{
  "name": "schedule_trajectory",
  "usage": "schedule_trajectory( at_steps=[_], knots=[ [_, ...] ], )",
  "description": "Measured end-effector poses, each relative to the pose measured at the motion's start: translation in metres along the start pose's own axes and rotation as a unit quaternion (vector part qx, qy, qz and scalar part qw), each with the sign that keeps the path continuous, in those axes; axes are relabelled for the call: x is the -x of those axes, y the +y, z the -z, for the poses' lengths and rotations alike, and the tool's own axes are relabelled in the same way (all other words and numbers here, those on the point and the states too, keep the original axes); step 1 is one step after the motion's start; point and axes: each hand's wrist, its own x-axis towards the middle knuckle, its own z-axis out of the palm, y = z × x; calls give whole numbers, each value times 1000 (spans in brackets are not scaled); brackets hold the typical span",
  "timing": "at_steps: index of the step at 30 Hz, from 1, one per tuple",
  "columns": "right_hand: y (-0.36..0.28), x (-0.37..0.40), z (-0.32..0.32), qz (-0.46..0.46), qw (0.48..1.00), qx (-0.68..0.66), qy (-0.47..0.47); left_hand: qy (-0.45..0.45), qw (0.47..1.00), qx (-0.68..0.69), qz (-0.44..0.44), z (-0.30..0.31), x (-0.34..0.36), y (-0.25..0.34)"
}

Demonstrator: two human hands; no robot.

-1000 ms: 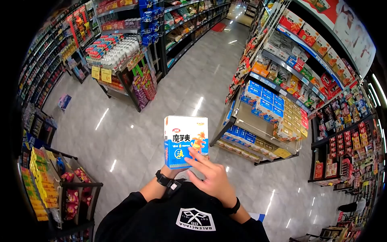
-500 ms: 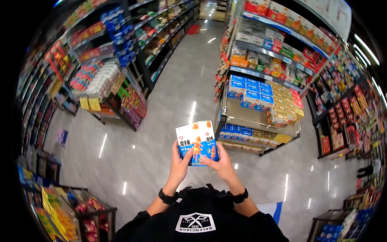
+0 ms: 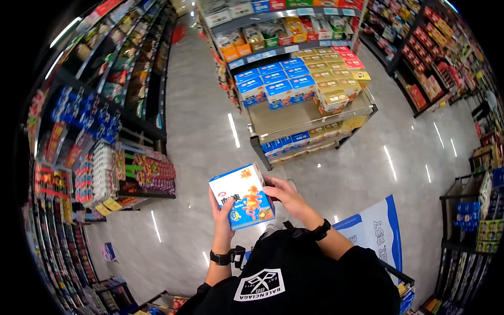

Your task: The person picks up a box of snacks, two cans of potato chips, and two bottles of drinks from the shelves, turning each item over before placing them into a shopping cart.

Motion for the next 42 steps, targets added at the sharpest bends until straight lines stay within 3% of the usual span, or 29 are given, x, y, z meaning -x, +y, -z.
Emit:
schedule_trajectory(
  at_steps=[2, 3, 5, 7, 9, 14, 17, 19, 21, 23, 25, 27, 28, 29, 31, 33, 35, 37, 40, 42],
  knots=[
    [-18, -4, 3, 9, 997, 41, 58, 4, 995, -24, 101, 0, -21, -11],
    [-22, -10, 13, 7, 997, 36, 63, 3, 994, -27, 108, -3, -29, -16],
    [-28, -22, 31, -57, 992, 58, 97, 19, 971, 56, 231, -16, -45, -17],
    [-37, -34, 44, -63, 994, 12, 93, 33, 968, 43, 245, -25, -59, -23],
    [-50, -46, 58, -128, 985, -28, 113, 52, 952, 101, 284, -26, -76, -28],
    [-86, -68, 76, -146, 986, -9, 79, 41, 945, 75, 314, -56, -110, -15],
    [-95, -79, 83, -145, 987, 36, 66, 42, 954, 23, 295, -66, -129, -18],
    [-95, -89, 93, -85, 990, 96, 66, 44, 967, -8, 249, -72, -140, -26],
    [-101, -92, 106, -90, 992, 75, 50, -12, 976, -167, 137, -96, -145, -19],
    [-99, -103, 119, 36, 989, 144, -12, -63, 960, -259, 82, -107, -147, -15],
    [-107, -109, 137, 26, 985, 163, -41, -142, 935, -322, 41, -110, -152, -15],
    [-119, -122, 148, 104, 926, 345, -110, -67, 946, -317, 11, -118, -147, -12],
    [-123, -129, 149, 119, 902, 395, -131, -75, 916, -394, -3, -119, -145, -6],
    [-124, -136, 146, 114, 897, 398, -153, -82, 880, -468, -12, -118, -143, -2],
    [-128, -149, 137, 167, 853, 454, -195, -54, 882, -467, -23, -110, -145, 0],
    [-127, -158, 121, 132, 857, 452, -209, -51, 864, -494, -87, -91, -145, -6],
    [-120, -173, 112, 152, 849, 459, -214, -40, 870, -485, -75, -81, -140, -1],
    [-119, -188, 106, 162, 845, 453, -232, -6, 844, -524, -113, -68, -137, -1],
    [-112, -220, 117, 214, 835, 490, -131, 61, 809, -580, -73, -35, -121, -15],
    [-111, -241, 130, 219, 843, 490, -30, 93, 767, -634, 17, -12, -104, -23]
  ],
)
